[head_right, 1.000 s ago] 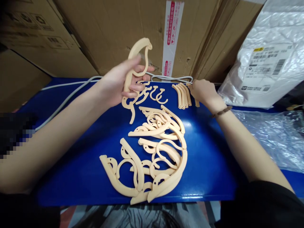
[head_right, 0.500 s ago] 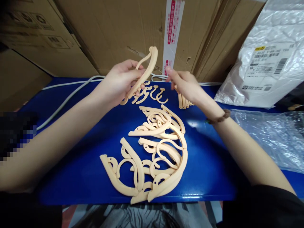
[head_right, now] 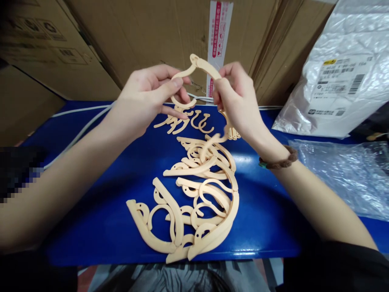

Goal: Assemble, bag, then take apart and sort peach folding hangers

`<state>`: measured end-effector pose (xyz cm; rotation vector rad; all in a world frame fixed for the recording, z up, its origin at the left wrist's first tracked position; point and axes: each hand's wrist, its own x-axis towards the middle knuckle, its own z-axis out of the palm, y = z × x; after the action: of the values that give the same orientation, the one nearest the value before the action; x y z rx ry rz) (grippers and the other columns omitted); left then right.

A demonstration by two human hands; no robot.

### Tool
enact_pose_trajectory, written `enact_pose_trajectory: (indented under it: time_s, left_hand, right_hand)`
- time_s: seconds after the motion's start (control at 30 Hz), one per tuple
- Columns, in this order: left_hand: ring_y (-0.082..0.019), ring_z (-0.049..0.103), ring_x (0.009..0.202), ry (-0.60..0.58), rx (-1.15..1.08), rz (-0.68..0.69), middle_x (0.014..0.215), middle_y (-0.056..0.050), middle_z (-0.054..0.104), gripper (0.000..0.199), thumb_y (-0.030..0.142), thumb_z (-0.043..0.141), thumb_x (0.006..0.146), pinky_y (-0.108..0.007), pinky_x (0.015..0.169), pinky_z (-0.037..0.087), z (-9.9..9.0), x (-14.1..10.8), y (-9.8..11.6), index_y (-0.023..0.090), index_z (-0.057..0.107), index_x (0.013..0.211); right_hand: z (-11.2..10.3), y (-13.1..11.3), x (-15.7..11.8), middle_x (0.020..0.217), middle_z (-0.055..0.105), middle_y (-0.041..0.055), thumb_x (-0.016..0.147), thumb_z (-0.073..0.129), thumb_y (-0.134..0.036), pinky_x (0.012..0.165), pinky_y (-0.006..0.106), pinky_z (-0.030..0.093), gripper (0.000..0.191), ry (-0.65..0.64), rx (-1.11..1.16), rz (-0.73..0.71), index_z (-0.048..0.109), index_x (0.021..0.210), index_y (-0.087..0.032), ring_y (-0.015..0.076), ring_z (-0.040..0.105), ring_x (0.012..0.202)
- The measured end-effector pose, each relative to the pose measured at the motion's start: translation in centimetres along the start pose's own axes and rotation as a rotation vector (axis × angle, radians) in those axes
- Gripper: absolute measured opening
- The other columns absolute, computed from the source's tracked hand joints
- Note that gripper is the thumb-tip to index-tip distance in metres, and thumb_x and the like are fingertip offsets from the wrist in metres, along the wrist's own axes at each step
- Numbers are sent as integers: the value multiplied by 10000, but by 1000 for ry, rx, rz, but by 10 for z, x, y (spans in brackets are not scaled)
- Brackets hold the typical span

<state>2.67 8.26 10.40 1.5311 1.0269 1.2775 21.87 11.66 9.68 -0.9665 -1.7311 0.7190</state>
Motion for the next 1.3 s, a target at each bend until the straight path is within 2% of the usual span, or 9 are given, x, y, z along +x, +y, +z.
enact_pose_trajectory:
  time_s: [0.17, 0.3, 0.4, 0.53, 0.8, 0.9, 1.0, 1.17, 1.3]
  left_hand:
    - [-90, 541, 507, -18, 33, 50, 756, -9, 610, 286, 267, 491, 1058, -217, 421, 468, 1, -3, 3, 174, 637, 830]
    - [-115, 491, 545, 119, 463, 286, 667, 11, 514, 331, 326, 406, 1089, -251, 579, 416, 8, -10, -13, 218, 539, 805]
    - [-179, 563, 664, 97, 781, 320, 709, -16, 553, 307, 409, 383, 1082, -291, 686, 405, 13, -14, -24, 231, 625, 1021]
    - [-221, 642, 776, -46, 854, 204, 729, -33, 612, 331, 370, 377, 1072, -296, 740, 420, 21, -2, -35, 212, 645, 1187]
    - [-303, 686, 871, -103, 832, -83, 758, -76, 672, 297, 358, 583, 969, -405, 825, 497, 28, 40, -79, 135, 657, 1150]
    - [-292, 696, 944, 19, 651, -44, 840, -104, 697, 392, 509, 552, 990, -385, 856, 524, 26, 37, -68, 153, 666, 1110]
    - [-236, 730, 914, -181, 186, -196, 871, -99, 734, 583, 641, 327, 1041, -309, 774, 569, 24, 31, -40, 184, 684, 979]
    - [-137, 732, 895, -212, -204, -272, 1010, -68, 746, 256, 291, 482, 1062, -242, 803, 584, 21, 26, -1, 159, 641, 911]
    - [-49, 542, 533, -86, -314, -234, 776, 12, 635, 214, 214, 446, 1078, -153, 456, 400, 19, 25, 3, 175, 577, 914]
  right_hand:
    - [-14, -14, -5, 950, 689, 52, 1071, 445, -465, 726, 332, 428, 266, 37, -764, -264, 607, 1111, -258, 189, 627, 794]
    - [-20, -27, -8, 1118, 721, 115, 1100, 281, -463, 725, 375, 417, 431, -98, -1118, -235, 640, 1213, -252, 262, 664, 885]
    - [-26, -25, -3, 759, 668, 52, 1068, 409, -424, 631, 336, 386, 354, -257, -801, -142, 671, 942, -221, 179, 572, 625]
    - [-40, -15, 11, 558, 512, -52, 993, 484, -263, 422, 287, 253, 199, -131, -158, 121, 624, 857, -224, 107, 391, 383]
    - [-54, -3, 27, 558, 530, -11, 897, 448, -166, 459, 294, 282, 218, 165, -62, 79, 660, 868, -213, 129, 406, 455]
    - [-50, -5, 26, 631, 567, 10, 929, 425, -201, 461, 284, 286, 164, 251, -13, 37, 581, 903, -241, 148, 498, 526]
    - [-47, -11, 21, 917, 704, 50, 956, 411, -238, 501, 267, 425, 55, 318, 26, 17, 427, 951, -290, 158, 653, 682]
    - [-53, -18, 13, 1161, 702, 62, 837, 548, -187, 700, 294, 574, 215, 302, -215, -208, 376, 867, -312, 186, 712, 958]
    - [-54, -23, 9, 1161, 709, 100, 870, 564, -168, 815, 343, 519, 260, 137, -765, -334, 588, 1122, -229, 235, 690, 980]
